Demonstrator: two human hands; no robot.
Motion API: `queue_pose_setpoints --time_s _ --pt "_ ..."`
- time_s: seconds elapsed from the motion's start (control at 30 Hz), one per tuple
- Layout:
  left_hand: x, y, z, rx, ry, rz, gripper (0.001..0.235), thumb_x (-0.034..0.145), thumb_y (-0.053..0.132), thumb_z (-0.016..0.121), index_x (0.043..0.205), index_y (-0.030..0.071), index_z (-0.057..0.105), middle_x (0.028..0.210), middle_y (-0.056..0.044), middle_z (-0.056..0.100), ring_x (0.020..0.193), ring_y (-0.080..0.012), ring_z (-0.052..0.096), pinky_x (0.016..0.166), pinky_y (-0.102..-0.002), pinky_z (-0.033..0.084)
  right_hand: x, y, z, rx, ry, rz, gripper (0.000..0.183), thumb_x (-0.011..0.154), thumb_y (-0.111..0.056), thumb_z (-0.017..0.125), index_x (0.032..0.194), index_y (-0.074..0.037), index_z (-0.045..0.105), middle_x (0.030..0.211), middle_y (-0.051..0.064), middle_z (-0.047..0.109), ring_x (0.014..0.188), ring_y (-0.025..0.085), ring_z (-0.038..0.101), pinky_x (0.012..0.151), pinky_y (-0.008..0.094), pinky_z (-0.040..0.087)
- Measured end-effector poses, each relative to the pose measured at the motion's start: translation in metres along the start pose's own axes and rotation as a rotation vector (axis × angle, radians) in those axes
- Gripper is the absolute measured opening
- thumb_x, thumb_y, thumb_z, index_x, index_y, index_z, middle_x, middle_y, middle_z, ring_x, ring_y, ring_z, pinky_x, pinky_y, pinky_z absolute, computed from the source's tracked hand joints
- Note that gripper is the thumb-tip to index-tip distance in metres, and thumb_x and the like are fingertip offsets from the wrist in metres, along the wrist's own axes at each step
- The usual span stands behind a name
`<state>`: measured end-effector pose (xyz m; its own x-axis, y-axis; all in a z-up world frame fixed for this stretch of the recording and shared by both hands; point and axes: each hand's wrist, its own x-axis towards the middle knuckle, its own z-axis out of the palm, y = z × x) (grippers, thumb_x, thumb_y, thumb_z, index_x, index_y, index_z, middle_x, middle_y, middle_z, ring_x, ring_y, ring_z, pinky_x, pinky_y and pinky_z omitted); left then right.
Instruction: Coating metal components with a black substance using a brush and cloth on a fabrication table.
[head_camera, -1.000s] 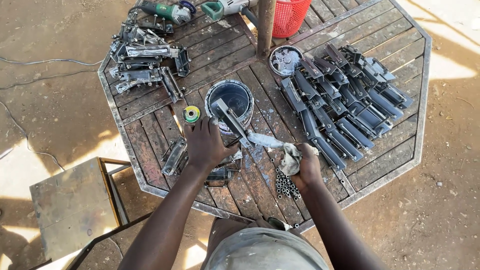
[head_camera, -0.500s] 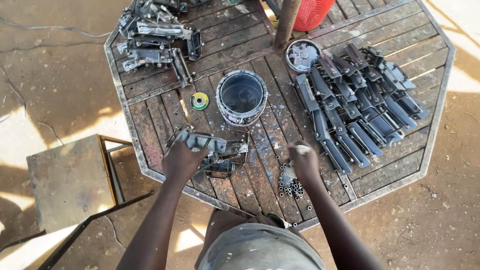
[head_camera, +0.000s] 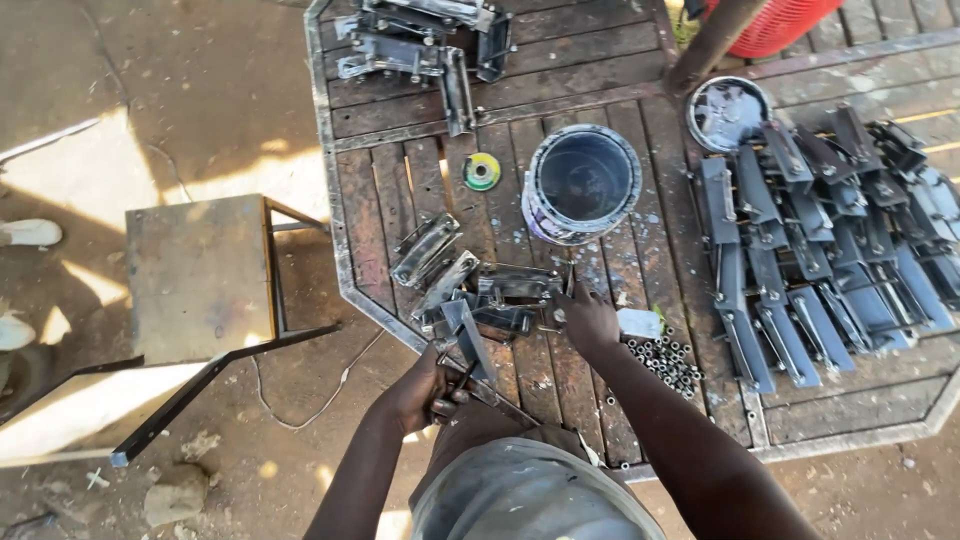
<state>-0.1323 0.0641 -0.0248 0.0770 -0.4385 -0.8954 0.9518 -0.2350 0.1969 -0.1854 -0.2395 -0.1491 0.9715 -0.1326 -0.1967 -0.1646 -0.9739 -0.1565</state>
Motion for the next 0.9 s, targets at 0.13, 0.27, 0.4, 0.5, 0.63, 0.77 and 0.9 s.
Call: queue_pose_setpoints --time_s 0.13,0.27,0.4,0.5,0.63,0.77,0.9 --pt "0.015 0.014 -0.004 -0.069 -0.067 0.028 0.083 0.086 0.075 0.057 0.096 -0.007 0.068 0.065 -0.007 0.052 0.038 -0.0052 0.036 0.041 -0.021 0.024 -0.003 0.004 -0.011 -0.11 0.019 -0.046 0.022 0.08 -0.015 0.073 0.096 -0.03 0.08 0.105 0.006 0.061 0.091 0.033 0.071 0.071 0.043 0.061" --pt "0.008 0.041 0.016 -0.08 -0.173 0.027 0.09 0.085 0.076 0.055 0.098 -0.011 0.07 0.063 -0.012 0.052 0.037 -0.0066 0.033 0.04 -0.02 0.023 -0.006 0.006 -0.042 0.037 -0.222 -0.027 0.042 0.092 -0.004 0.058 0.121 -0.032 0.07 0.118 0.01 0.056 0.103 0.034 0.068 0.076 0.045 0.063" --pt "-0.014 0.059 0.044 -0.059 -0.231 0.067 0.091 0.086 0.074 0.054 0.095 -0.015 0.069 0.057 -0.008 0.045 0.044 -0.0082 0.039 0.037 -0.017 0.027 -0.007 -0.012 -0.068 -0.053 -0.095 -0.108 0.036 0.094 -0.006 0.06 0.113 -0.032 0.073 0.11 0.011 0.056 0.098 0.037 0.069 0.068 0.047 0.06" --pt "-0.001 0.055 0.045 -0.003 -0.262 0.084 0.103 0.081 0.084 0.054 0.096 -0.017 0.069 0.059 -0.013 0.047 0.037 -0.0092 0.029 0.037 -0.019 0.021 0.0 0.0 -0.033 -0.076 0.044 -0.145 0.028 0.092 -0.014 0.064 0.105 -0.037 0.074 0.106 0.009 0.055 0.094 0.036 0.068 0.064 0.046 0.058" --pt "-0.031 0.057 0.064 -0.04 -0.254 0.104 0.098 0.082 0.078 0.057 0.092 -0.018 0.069 0.057 -0.012 0.045 0.044 -0.0111 0.041 0.035 -0.018 0.028 0.004 0.016 -0.013 -0.117 0.047 -0.191 0.019 0.093 -0.02 0.067 0.103 -0.034 0.075 0.102 0.006 0.054 0.093 0.034 0.067 0.064 0.043 0.057" --pt "-0.024 0.049 0.066 -0.138 -0.275 0.121 0.087 0.084 0.074 0.058 0.089 -0.013 0.064 0.066 -0.016 0.049 0.054 -0.0161 0.049 0.03 -0.013 0.028 -0.001 0.033 -0.001 -0.093 -0.086 -0.159 0.031 0.094 -0.01 0.062 0.114 -0.032 0.07 0.11 0.009 0.054 0.099 0.034 0.065 0.066 0.045 0.059" --pt "-0.026 0.042 0.073 -0.196 -0.258 0.143 0.077 0.089 0.067 0.059 0.083 -0.01 0.061 0.06 -0.016 0.046 0.05 -0.019 0.048 0.031 -0.012 0.028 -0.001 0.03 -0.013 -0.163 -0.117 -0.187 0.034 0.093 -0.01 0.063 0.12 -0.031 0.068 0.117 0.01 0.053 0.103 0.033 0.065 0.066 0.042 0.061"
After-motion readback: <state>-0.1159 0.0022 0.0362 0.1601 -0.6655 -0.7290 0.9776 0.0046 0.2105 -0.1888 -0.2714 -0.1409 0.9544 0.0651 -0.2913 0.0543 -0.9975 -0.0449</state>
